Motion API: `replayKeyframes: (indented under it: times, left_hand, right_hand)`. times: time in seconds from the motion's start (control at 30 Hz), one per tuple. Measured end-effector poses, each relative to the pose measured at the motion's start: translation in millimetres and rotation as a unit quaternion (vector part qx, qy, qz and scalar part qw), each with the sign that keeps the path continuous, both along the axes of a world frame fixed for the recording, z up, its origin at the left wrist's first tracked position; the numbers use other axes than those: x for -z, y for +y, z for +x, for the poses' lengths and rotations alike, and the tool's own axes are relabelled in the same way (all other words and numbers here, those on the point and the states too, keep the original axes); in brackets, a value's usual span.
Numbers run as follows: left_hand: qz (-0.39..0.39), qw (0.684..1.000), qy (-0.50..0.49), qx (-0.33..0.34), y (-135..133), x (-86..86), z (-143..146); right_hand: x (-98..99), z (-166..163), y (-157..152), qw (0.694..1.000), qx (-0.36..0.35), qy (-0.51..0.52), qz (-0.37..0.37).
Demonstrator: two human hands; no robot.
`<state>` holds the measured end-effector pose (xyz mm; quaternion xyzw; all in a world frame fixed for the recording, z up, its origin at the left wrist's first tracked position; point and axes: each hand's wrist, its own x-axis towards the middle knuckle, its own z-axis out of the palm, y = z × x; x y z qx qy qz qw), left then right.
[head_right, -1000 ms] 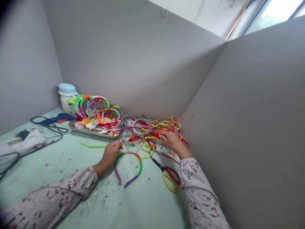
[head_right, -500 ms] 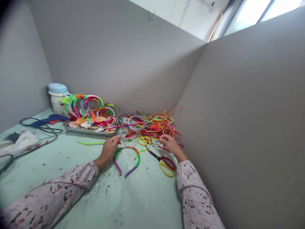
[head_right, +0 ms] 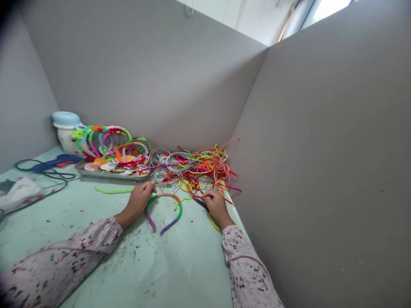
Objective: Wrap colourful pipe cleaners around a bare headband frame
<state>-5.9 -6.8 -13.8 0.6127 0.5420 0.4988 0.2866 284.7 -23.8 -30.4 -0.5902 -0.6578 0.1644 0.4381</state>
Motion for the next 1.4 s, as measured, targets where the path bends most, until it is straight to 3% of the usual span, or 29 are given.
replayKeyframes:
  times: [0.2, 0.53, 0.9, 1.1, 1.27, 1.4]
  left_hand:
    - [-0.006, 1.000, 0.012, 0.013, -3, -0.7, 1]
    - [-0.001, 0.999, 0.014, 0.028, -3, 0.5, 1]
    - [-0.002, 0.999, 0.023, 0.037, -4, -0.6, 1]
    - [-0.003, 0.999, 0.026, 0.038, -5, -1.6, 2]
    - [0.005, 0.998, 0.027, 0.047, -8, -3.0, 3]
    - [0.028, 0.996, 0.021, 0.082, -15, -5.5, 10]
  right_hand:
    - [-2.7, -6, -8, 0.998, -0.018, -0.038, 0.053]
    - [-6.2, -6, -14, 0.992, 0.039, -0.027, 0.121]
    - [-0.9, -3, -5, 0.966, 0.181, 0.023, 0.183]
    - [-2.2, 3, -3, 0.950, 0.221, 0.066, 0.212]
    - [-1.9, -1, -7, 0.959, 0.178, 0.044, 0.216]
    - [-3.7, -16, -17, 0.966, 0.070, -0.062, 0.243]
